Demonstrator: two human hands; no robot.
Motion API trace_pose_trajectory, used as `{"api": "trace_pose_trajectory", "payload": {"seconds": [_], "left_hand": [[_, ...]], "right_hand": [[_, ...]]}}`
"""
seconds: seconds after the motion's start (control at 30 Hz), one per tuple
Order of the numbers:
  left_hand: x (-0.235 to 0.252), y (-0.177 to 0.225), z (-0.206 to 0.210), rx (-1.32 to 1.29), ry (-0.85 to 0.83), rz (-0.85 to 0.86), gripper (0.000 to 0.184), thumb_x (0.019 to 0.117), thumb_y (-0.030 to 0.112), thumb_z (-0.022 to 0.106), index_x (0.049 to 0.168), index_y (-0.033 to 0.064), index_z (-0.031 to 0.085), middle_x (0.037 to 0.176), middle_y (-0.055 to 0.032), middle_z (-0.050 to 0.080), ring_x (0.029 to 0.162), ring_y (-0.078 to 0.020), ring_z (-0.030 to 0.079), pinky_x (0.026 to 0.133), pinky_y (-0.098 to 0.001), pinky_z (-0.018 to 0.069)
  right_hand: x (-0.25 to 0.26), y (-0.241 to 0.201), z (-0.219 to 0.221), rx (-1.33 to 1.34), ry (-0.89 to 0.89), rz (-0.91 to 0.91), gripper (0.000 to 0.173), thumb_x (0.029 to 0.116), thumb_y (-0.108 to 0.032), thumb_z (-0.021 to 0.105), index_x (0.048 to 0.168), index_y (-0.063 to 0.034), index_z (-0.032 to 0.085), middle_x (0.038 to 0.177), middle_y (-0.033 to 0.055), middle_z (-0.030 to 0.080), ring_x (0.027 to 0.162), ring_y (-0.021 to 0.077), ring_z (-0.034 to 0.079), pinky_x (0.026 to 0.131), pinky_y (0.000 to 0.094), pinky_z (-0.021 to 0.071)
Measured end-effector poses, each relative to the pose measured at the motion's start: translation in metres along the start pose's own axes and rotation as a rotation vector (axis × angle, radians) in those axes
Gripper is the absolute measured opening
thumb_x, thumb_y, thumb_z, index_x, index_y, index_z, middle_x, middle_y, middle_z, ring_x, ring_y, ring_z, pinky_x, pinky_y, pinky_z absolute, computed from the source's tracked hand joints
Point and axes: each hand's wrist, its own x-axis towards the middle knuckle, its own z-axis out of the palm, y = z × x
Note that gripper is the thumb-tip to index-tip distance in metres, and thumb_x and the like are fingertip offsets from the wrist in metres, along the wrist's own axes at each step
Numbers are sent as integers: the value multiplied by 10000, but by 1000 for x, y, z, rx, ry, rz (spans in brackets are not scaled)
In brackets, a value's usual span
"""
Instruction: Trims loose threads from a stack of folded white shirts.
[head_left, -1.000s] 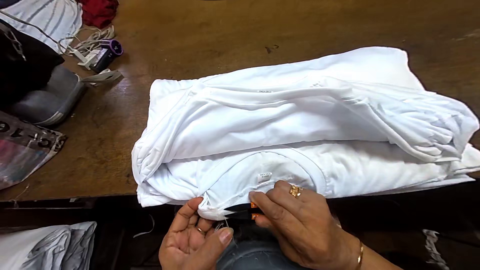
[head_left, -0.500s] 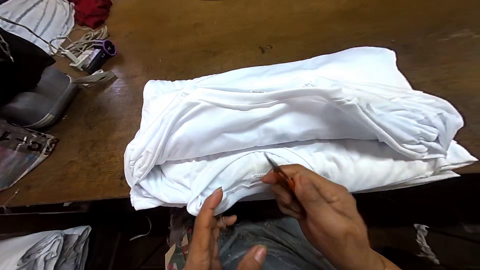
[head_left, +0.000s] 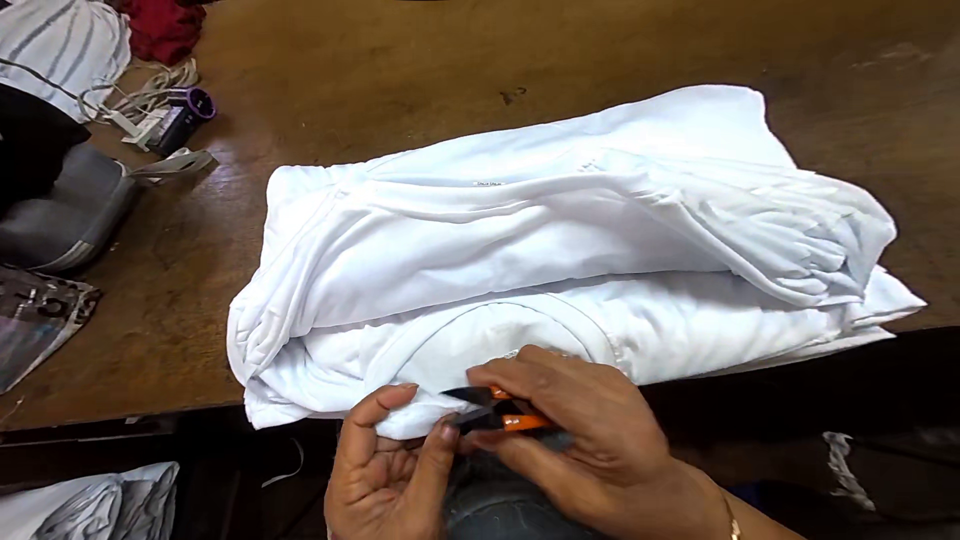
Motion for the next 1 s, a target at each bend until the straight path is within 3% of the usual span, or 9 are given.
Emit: {"api": "trace_pose_trajectory", "payload": {"seconds": [0.17, 0.27, 0.33, 0.4, 0.5, 0.63, 1.0], "left_hand": [[0, 0, -2, 11, -6, 6, 393, 870, -47, 747, 1224, 35, 597, 1039, -109, 746, 808, -190, 759, 702, -319, 661], [-1, 2, 0, 4, -2, -18, 378, 875, -64, 738, 1209, 9, 577, 1029, -134, 742, 792, -216, 762, 681, -337, 667], [0, 3, 0, -14, 5, -32, 385, 875, -79, 730, 1216, -3, 569, 1031, -143, 741, 795, -217, 762, 685, -332, 666], [0, 4, 0, -39, 7, -50, 386, 878, -81, 725, 1222, 4, 572, 1037, -137, 745, 804, -209, 765, 695, -325, 664], [0, 8, 0, -77, 22, -93, 394, 879, -84, 723, 1230, -7, 561, 1030, -166, 742, 771, -249, 767, 670, -356, 669], [0, 11, 1, -77, 23, -109, 401, 881, -86, 721, 1236, -14, 549, 1004, -176, 745, 746, -257, 766, 660, -349, 667], [0, 12, 1, -35, 29, -99, 389, 877, -102, 709, 1223, -20, 550, 978, -169, 752, 729, -257, 768, 650, -350, 669]], "right_hand": [[17, -1, 11, -26, -32, -88, 131, 953, -84, 586, 909, -38, 700, 760, 14, 599, 695, 78, 575, 577, 206, 453], [15, -1, 12, 93, -41, 1, 126, 985, -88, 567, 928, -28, 661, 791, 5, 588, 713, 45, 573, 603, 173, 480], [12, -3, 6, 95, -59, 25, 166, 1019, -173, 568, 986, -33, 650, 819, -5, 582, 729, 32, 566, 615, 166, 483], [8, -4, -6, -31, -92, 14, 360, 1078, -374, 499, 1095, -50, 656, 870, -7, 602, 766, 33, 578, 634, 182, 487], [0, 1, -25, -252, -110, -45, 422, 1109, -362, 373, 1102, -77, 684, 843, -1, 564, 736, 74, 539, 598, 221, 431], [-8, 6, -36, -400, -111, -100, 380, 1100, -321, 410, 1056, -78, 699, 806, 7, 556, 696, 90, 527, 565, 231, 398], [6, 6, -28, -341, -150, -171, 326, 1081, -285, 481, 1003, -68, 712, 784, 0, 563, 685, 96, 532, 551, 236, 390]]}}
